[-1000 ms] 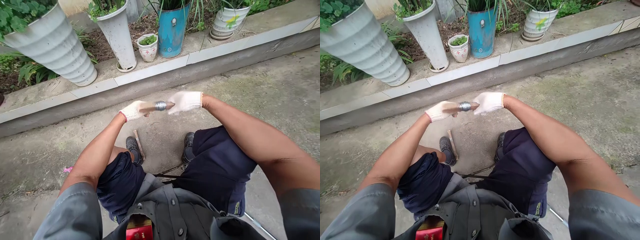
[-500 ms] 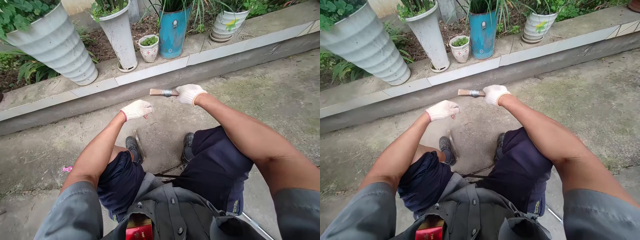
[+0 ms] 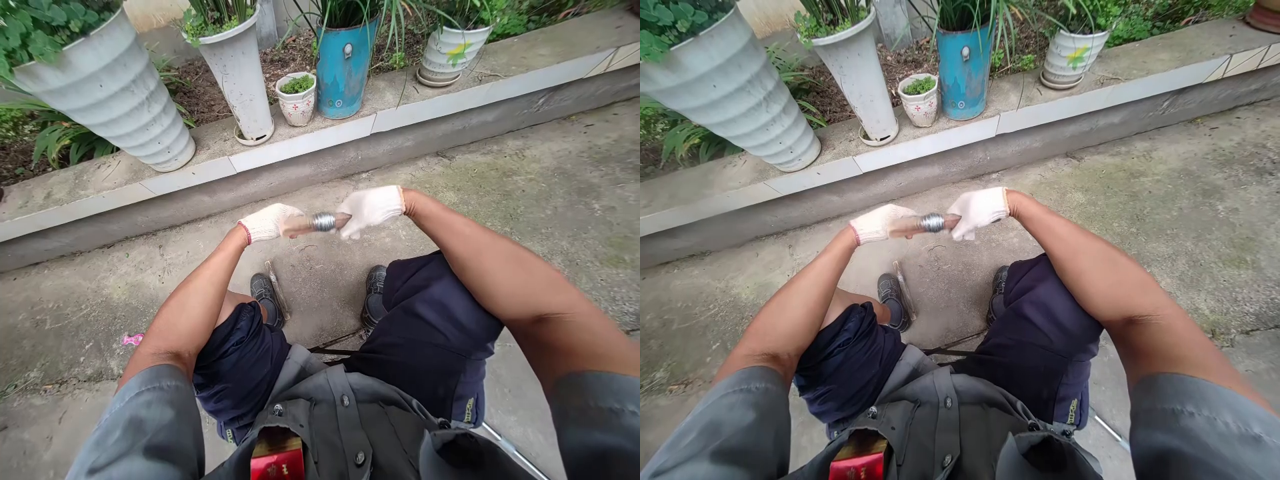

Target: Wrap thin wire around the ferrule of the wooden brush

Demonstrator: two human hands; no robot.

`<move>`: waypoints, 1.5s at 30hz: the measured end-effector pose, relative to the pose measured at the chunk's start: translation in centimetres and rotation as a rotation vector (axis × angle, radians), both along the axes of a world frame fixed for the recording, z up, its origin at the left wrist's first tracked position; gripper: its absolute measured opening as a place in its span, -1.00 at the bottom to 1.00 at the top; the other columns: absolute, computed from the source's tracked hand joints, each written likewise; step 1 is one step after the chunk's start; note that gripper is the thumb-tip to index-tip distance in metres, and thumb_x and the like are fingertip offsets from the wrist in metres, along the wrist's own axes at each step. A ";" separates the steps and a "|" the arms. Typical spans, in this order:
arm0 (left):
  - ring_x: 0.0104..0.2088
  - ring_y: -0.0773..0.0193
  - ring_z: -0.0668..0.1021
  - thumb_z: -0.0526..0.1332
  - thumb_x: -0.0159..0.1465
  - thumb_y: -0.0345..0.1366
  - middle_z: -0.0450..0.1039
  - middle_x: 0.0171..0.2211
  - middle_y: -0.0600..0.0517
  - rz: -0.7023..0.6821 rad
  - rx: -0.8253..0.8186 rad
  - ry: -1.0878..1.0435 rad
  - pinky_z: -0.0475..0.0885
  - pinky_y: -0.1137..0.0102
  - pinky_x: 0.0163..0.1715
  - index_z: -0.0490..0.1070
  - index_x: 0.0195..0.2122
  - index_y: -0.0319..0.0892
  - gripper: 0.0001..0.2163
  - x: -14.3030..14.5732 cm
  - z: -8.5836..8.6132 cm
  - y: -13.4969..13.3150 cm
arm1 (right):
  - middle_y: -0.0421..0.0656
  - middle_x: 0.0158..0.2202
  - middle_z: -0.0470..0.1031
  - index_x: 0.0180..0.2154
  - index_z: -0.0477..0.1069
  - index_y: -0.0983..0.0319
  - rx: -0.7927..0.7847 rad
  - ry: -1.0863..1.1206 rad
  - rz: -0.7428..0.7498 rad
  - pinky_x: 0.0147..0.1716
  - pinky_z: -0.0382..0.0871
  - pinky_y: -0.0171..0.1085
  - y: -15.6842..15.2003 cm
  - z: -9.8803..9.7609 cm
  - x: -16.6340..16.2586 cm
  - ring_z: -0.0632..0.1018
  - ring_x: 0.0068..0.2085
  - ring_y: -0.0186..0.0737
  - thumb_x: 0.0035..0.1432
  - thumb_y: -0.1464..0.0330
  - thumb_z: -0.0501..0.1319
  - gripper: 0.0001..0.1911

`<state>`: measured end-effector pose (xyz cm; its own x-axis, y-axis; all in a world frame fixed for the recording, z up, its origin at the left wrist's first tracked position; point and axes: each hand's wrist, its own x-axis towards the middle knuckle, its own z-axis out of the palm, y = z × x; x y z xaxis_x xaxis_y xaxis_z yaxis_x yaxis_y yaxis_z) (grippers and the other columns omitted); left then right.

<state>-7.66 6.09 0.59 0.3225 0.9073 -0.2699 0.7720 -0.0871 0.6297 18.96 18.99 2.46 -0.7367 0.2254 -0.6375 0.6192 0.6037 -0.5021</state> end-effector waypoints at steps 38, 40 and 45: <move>-0.32 0.11 0.61 0.11 0.56 -0.01 0.62 -0.41 -0.03 0.180 -0.019 0.064 0.40 0.33 -0.26 0.68 -0.03 -0.16 -0.59 -0.2 0.1 0.3 | -0.07 -0.15 0.64 0.06 0.54 0.28 0.070 0.214 -0.292 -0.27 0.25 -0.36 -0.4 0.8 -1.6 0.48 -0.30 -0.39 0.34 0.17 0.32 -0.61; -0.28 0.09 0.64 0.07 0.58 -0.01 0.64 -0.40 -0.03 0.164 -0.017 0.085 0.40 0.33 -0.27 0.68 -0.06 -0.16 -0.56 -0.1 0.2 0.3 | -0.04 -0.13 0.63 0.08 0.51 0.28 0.202 0.214 -0.395 -0.23 0.27 -0.35 0.3 0.7 -1.6 0.50 -0.27 -0.36 0.41 0.16 0.24 -0.62; -0.32 0.10 0.63 0.13 0.53 -0.04 0.65 -0.38 -0.03 0.132 -0.008 0.144 0.37 0.30 -0.30 0.62 -0.23 -0.14 -0.63 0.1 0.6 0.3 | 0.08 -0.20 0.53 0.14 0.49 0.33 0.539 0.051 -0.425 -0.12 0.27 -0.26 2.5 0.0 -1.2 0.45 -0.17 -0.22 0.49 0.12 0.18 -0.55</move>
<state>-7.57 6.39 1.24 0.1579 0.9368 -0.3122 0.8586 0.0259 0.5120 17.81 21.47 2.46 -0.5403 0.7773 -0.3224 0.8411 0.4874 -0.2345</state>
